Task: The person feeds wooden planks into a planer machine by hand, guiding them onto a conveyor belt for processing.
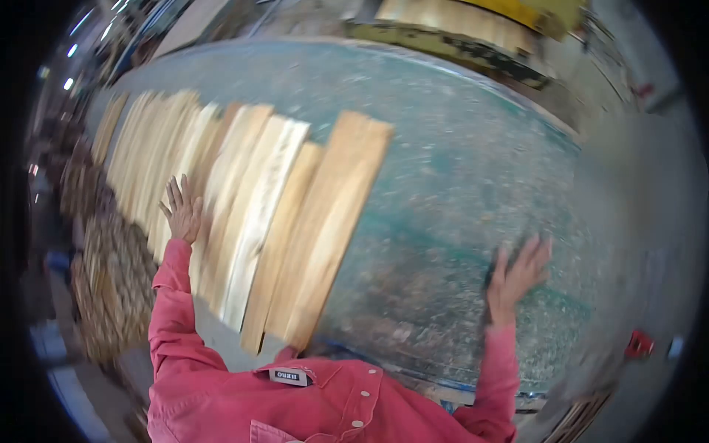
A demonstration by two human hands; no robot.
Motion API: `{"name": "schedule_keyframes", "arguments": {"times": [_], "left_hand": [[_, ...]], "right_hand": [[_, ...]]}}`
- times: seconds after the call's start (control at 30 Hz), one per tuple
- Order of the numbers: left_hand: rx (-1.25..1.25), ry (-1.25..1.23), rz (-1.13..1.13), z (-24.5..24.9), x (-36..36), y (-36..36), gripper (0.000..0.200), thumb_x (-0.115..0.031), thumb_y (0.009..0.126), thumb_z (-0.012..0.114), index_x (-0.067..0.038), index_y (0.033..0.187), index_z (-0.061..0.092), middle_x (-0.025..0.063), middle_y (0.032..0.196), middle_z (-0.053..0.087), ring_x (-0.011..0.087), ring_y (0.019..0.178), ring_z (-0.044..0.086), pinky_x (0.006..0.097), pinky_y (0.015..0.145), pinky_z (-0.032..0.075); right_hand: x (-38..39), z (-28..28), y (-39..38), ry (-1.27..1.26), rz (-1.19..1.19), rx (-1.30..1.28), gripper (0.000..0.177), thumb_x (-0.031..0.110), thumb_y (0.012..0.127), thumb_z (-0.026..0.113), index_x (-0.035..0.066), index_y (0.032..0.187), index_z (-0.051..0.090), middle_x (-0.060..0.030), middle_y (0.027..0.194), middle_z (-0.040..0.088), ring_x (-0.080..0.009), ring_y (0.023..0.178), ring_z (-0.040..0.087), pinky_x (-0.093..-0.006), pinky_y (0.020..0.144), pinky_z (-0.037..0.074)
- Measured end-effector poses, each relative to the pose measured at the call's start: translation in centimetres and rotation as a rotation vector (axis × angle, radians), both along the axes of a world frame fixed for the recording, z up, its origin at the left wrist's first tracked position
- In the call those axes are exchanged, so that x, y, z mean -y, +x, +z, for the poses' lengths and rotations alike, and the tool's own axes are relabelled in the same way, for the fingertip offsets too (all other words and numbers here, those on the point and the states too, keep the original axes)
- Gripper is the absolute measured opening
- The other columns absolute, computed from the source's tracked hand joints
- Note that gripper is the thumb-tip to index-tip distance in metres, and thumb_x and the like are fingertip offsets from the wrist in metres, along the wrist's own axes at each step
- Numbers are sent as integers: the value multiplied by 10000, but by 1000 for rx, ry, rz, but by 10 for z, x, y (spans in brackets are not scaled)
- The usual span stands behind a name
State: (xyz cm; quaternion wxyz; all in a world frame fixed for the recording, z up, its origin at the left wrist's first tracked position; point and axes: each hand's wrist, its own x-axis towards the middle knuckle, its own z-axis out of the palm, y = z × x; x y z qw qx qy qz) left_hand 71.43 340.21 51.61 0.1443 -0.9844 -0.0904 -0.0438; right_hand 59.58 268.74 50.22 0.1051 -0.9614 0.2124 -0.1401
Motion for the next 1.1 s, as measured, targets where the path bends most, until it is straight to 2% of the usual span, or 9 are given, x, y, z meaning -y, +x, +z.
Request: {"name": "schedule_keyframes", "arguments": {"times": [0.1, 0.23, 0.33, 0.43, 0.57, 0.77, 0.97, 1.07, 1.1], "left_hand": [[16, -39, 127, -9, -38, -102, 783, -579, 1032, 371, -193, 1653, 91, 144, 1713, 61, 345, 1580, 40, 656, 1210, -11], [-51, -293, 144, -33, 12, -153, 800, -605, 1014, 405, -190, 1648, 147, 143, 1712, 88, 338, 1579, 68, 645, 1213, 6], [32, -349, 142, -41, 34, -155, 798, -603, 1006, 431, -193, 1643, 180, 140, 1709, 111, 326, 1579, 77, 636, 1215, 10], [21, -406, 81, -39, 60, -163, 859, -658, 982, 424, -161, 1640, 182, 168, 1705, 106, 374, 1573, 58, 650, 1206, 2], [8, -455, 12, -37, 85, -164, 923, -722, 950, 425, -144, 1635, 201, 199, 1699, 95, 438, 1559, 42, 692, 1183, -2], [4, -464, -62, -31, 122, -146, 968, -765, 895, 485, -192, 1633, 233, 201, 1697, 114, 488, 1543, 46, 722, 1163, 7], [-14, -502, -211, -20, 149, -106, 916, -772, 888, 492, -215, 1598, 340, 214, 1679, 179, 493, 1533, 109, 729, 1155, 70], [10, -580, -297, -18, 152, -87, 844, -732, 919, 485, -217, 1579, 378, 224, 1659, 225, 499, 1523, 145, 738, 1148, 94], [27, -618, -325, -18, 147, -89, 827, -715, 929, 487, -206, 1572, 387, 231, 1650, 240, 507, 1518, 150, 743, 1144, 101]], "right_hand": [[-67, -10, -65, 8, 74, 27, 775, 472, 1035, 471, 48, 1622, 192, -232, 1690, 98, -416, 1567, 25, -651, 1190, -26], [-200, 2, -98, 222, 417, 26, 894, 490, 990, 542, 46, 1632, 108, -252, 1686, 83, -426, 1568, -4, -637, 1189, -79], [-281, -9, -111, 343, 559, -8, 899, 492, 955, 593, 41, 1615, 182, -303, 1664, 85, -460, 1556, 25, -657, 1183, -62], [-327, -3, -116, 327, 585, -57, 875, 502, 937, 622, 41, 1587, 260, -338, 1642, 101, -511, 1531, 64, -689, 1175, 2], [-318, -4, -115, 247, 550, -43, 894, 533, 911, 653, 51, 1573, 295, -345, 1633, 117, -542, 1512, 88, -693, 1175, 78], [-289, 0, -121, 120, 515, -73, 845, 557, 914, 642, 67, 1548, 376, -337, 1631, 139, -540, 1509, 113, -657, 1195, 100], [-262, -4, -99, -59, 406, -90, 818, 588, 919, 615, 101, 1543, 409, -332, 1635, 142, -534, 1511, 113, -687, 1186, 56], [-262, 4, -101, -168, 356, -26, 883, 698, 885, 572, 135, 1548, 415, -324, 1641, 134, -525, 1513, 120, -720, 1171, 13], [-267, 13, -108, -139, 464, -37, 918, 732, 869, 556, 134, 1550, 410, -324, 1641, 135, -524, 1513, 121, -728, 1166, 3]]}}
